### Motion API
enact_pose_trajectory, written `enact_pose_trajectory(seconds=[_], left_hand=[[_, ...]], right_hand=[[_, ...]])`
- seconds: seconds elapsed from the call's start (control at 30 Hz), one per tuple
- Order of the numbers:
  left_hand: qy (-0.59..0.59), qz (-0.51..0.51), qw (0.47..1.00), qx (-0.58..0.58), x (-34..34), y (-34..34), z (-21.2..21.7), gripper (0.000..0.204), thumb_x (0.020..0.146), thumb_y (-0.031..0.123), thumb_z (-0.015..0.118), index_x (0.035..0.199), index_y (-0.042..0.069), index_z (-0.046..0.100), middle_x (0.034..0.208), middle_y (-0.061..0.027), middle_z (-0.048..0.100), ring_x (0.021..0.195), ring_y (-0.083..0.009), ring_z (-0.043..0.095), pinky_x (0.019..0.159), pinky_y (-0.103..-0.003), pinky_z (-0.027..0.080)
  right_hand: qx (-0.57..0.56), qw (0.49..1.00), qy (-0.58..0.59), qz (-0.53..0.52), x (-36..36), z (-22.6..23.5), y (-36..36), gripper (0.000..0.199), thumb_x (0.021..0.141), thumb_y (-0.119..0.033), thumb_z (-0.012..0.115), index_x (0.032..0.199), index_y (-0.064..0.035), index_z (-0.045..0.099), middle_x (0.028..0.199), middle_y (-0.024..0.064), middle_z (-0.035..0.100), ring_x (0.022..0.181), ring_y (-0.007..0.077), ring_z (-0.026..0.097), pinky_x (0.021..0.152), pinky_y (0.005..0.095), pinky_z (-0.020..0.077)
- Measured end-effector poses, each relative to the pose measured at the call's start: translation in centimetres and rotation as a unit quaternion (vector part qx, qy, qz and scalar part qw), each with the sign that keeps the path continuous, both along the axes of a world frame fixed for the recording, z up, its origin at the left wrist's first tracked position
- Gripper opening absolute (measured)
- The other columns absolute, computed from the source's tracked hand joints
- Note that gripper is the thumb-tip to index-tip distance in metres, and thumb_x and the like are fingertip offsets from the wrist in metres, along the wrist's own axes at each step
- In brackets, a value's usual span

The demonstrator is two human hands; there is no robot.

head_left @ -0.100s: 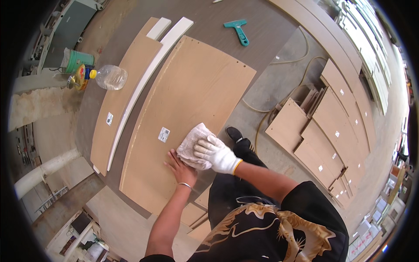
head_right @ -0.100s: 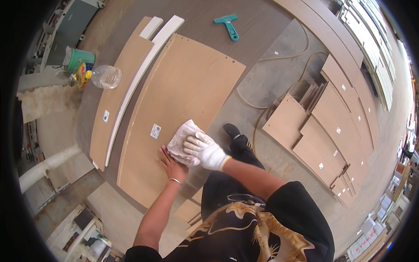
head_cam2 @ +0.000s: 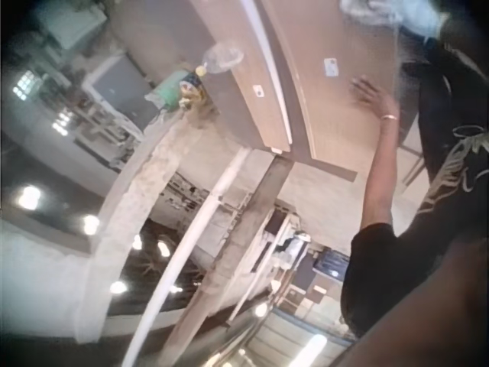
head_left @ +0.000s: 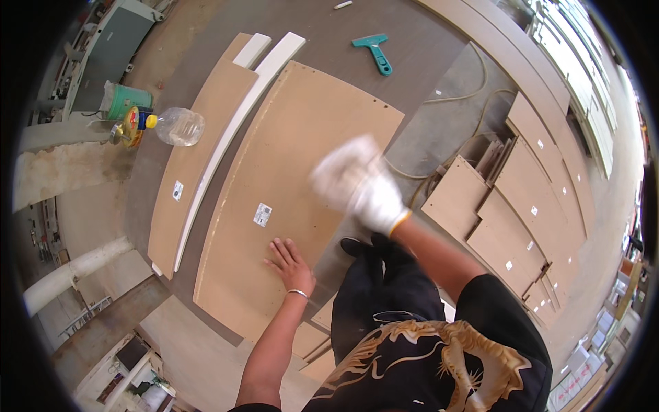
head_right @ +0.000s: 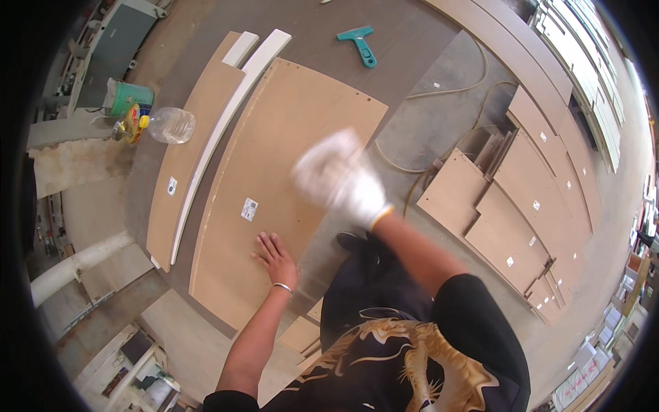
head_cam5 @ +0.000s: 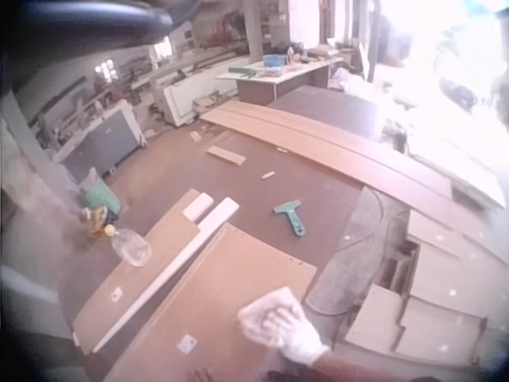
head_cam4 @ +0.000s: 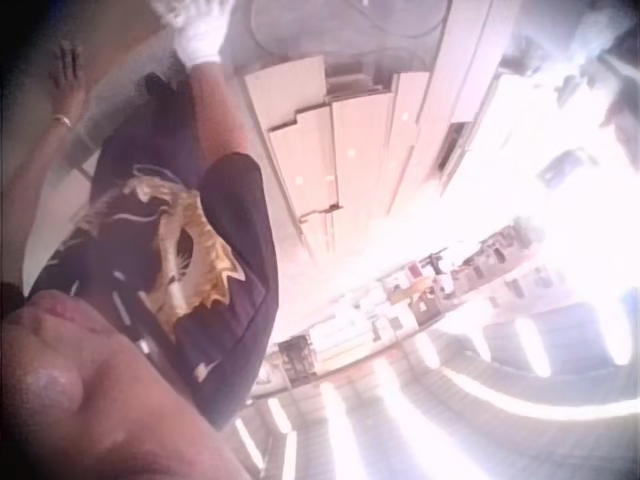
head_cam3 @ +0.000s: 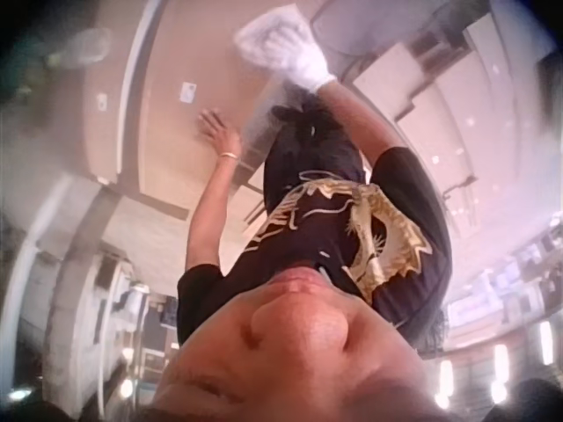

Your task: The person wipes and scrapes several flat wooden panels and trim pieces on a workbench using a cloth and a handheld scraper. They move pieces aside, flip them, and clean both sides before stacking them.

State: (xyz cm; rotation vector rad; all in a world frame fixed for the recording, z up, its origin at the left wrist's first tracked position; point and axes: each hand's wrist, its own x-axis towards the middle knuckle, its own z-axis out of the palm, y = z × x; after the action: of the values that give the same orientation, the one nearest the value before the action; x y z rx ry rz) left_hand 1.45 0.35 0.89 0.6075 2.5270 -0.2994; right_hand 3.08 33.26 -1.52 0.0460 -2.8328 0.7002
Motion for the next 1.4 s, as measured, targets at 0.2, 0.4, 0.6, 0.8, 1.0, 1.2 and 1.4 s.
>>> enact_pose_trajectory(seconds=[0.2,0.4,0.6,0.8,1.0,1.2,1.4], left_hand=[[0.052,-0.012,0.999,0.0,0.1,-0.9,-2.7,0.103,0.089,0.024,0.073,0.167,-0.005,0.014,0.176,-0.0301,0.005,0.164,-0.0475,0.001,0.126,-0.073,0.001],[0.043,0.131,0.943,0.302,6.6,-5.2,-5.0,0.074,0.095,0.015,0.06,0.161,-0.006,0.034,0.17,-0.0283,0.028,0.161,-0.0473,0.02,0.132,-0.063,0.014],[0.073,0.027,0.991,0.104,13.2,-9.0,-2.6,0.08,0.088,0.008,0.061,0.161,-0.008,0.032,0.174,-0.0276,0.022,0.163,-0.0461,0.015,0.133,-0.06,0.01],[0.081,0.158,0.963,0.203,14.9,-5.9,-1.6,0.087,0.082,0.006,0.064,0.162,-0.008,0.031,0.174,-0.0271,0.021,0.163,-0.0455,0.015,0.132,-0.061,0.009],[0.043,0.21,0.954,0.208,17.9,-4.7,-1.2,0.085,0.083,0.008,0.064,0.161,-0.007,0.033,0.174,-0.0262,0.021,0.164,-0.0423,0.016,0.131,-0.063,0.011],[-0.166,0.221,0.949,0.152,24.4,-4.9,-3.7,0.076,0.091,0.018,0.065,0.158,-0.007,0.039,0.171,-0.0242,0.032,0.16,-0.0405,0.029,0.13,-0.061,0.018],[-0.104,0.264,0.927,0.245,28.9,-4.8,-4.1,0.077,0.098,0.03,0.067,0.16,-0.004,0.038,0.171,-0.0263,0.03,0.158,-0.0426,0.031,0.13,-0.054,0.025]], right_hand=[[0.006,0.973,0.06,-0.221,-5.3,1.7,5.3,0.054,0.092,-0.012,0.064,0.145,-0.0182,0.061,0.128,0.0134,0.064,0.13,0.0381,0.051,0.121,0.0558,0.0315],[-0.101,0.991,-0.038,0.084,6.4,3.0,-18.2,0.04,0.094,-0.024,0.06,0.133,-0.0174,0.068,0.139,0.0041,0.065,0.143,0.0262,0.053,0.127,0.0543,0.0291],[0.005,0.999,-0.005,-0.037,3.3,-0.6,-4.8,0.038,0.085,-0.016,0.065,0.123,-0.0114,0.071,0.131,0.0129,0.068,0.14,0.0353,0.053,0.12,0.0568,0.039],[0.201,0.959,-0.083,-0.179,-2.9,-1.9,7.2,0.053,0.097,-0.017,0.067,0.149,-0.0185,0.057,0.162,0.0101,0.051,0.157,0.034,0.036,0.131,0.0556,0.0177],[0.055,0.997,0.044,-0.017,1.3,-1.3,-6.4,0.053,0.094,-0.023,0.069,0.147,-0.0259,0.062,0.15,0.0141,0.058,0.147,0.0431,0.047,0.122,0.0653,0.0327],[-0.121,0.935,-0.156,0.294,6.2,1.3,-28.0,0.041,0.1,-0.026,0.056,0.138,-0.0142,0.063,0.144,0.0084,0.061,0.141,0.0264,0.051,0.123,0.0415,0.0361],[-0.147,0.877,-0.104,0.446,8.4,0.9,-42.0,0.046,0.092,-0.024,0.066,0.136,-0.0093,0.068,0.145,0.0045,0.064,0.151,0.0259,0.043,0.128,0.0379,0.0291]])
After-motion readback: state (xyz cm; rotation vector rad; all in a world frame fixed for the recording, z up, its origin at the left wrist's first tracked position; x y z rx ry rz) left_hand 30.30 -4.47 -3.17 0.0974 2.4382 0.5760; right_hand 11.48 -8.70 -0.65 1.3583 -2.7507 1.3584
